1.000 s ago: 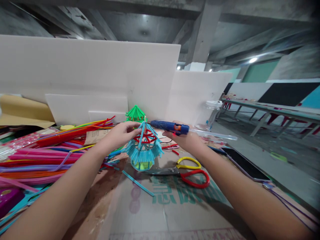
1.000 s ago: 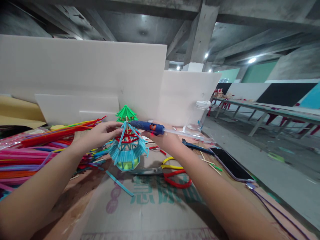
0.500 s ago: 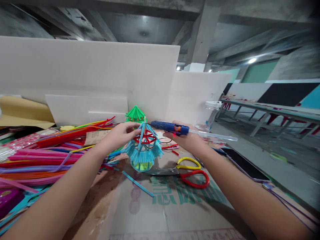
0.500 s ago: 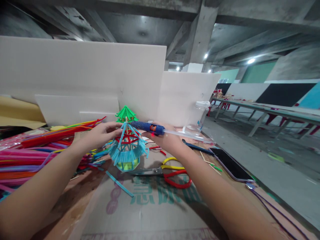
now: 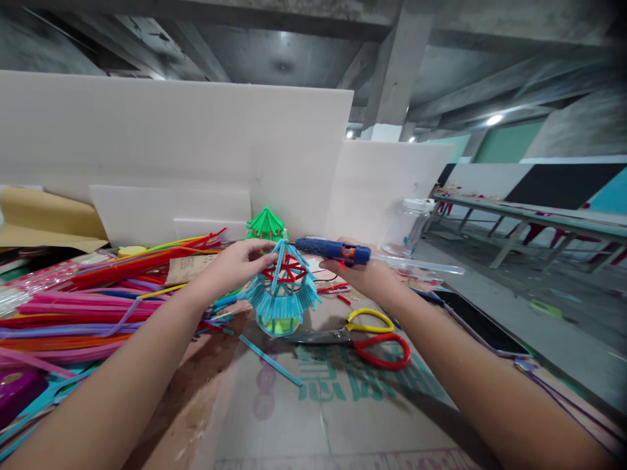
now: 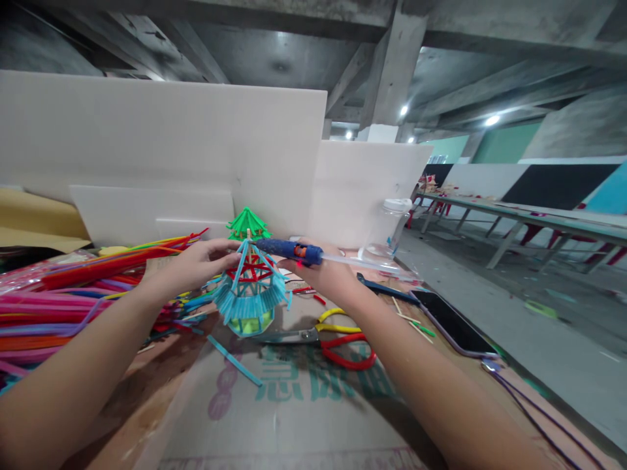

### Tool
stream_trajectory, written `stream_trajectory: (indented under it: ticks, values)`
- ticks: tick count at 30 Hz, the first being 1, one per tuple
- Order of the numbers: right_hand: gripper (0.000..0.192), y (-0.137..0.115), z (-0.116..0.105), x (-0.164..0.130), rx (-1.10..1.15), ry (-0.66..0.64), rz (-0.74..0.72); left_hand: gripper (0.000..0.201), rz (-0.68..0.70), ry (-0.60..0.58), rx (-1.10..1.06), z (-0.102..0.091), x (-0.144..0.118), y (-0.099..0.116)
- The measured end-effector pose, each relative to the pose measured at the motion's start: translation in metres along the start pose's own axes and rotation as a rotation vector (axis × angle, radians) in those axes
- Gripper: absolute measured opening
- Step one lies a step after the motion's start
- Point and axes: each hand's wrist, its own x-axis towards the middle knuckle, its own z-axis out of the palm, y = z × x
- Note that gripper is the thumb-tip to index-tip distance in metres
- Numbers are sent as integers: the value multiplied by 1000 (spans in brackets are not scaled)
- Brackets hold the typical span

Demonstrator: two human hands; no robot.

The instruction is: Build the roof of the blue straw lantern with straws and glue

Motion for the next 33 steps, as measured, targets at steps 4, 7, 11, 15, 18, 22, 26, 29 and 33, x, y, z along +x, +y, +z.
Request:
stream_trajectory:
  ticks: [4,7,11,15,18,22,26,29,33]
  values:
    - [31,0,0,0,9,1,-17,52,8,-10,-15,0,1,-2]
    - [30,-2,-1,0,5,-4,-20,53,5,1,-10,0,1,-3]
    - [31,0,1,1,-34,-11,-7,53,7,8,-11,2,2,-5]
    - [30,4,3,2,-21,5,-9,52,10,7,-26,2,2,-5]
    - [30,4,3,2,-14,11,-7,51,13,2,-19,2,2,-4]
    - [30,2,1,1,-60,2,-8,52,19,8,-12,2,2,-4]
    - [29,1,-1,1,-36,3,8,51,28,8,-17,2,2,-5]
    - [30,0,-1,0,17,11,-12,50,36,7,-17,2,2,-5]
    - [29,-1,-1,0,38,1,-15,50,20,9,-15,1,2,-5]
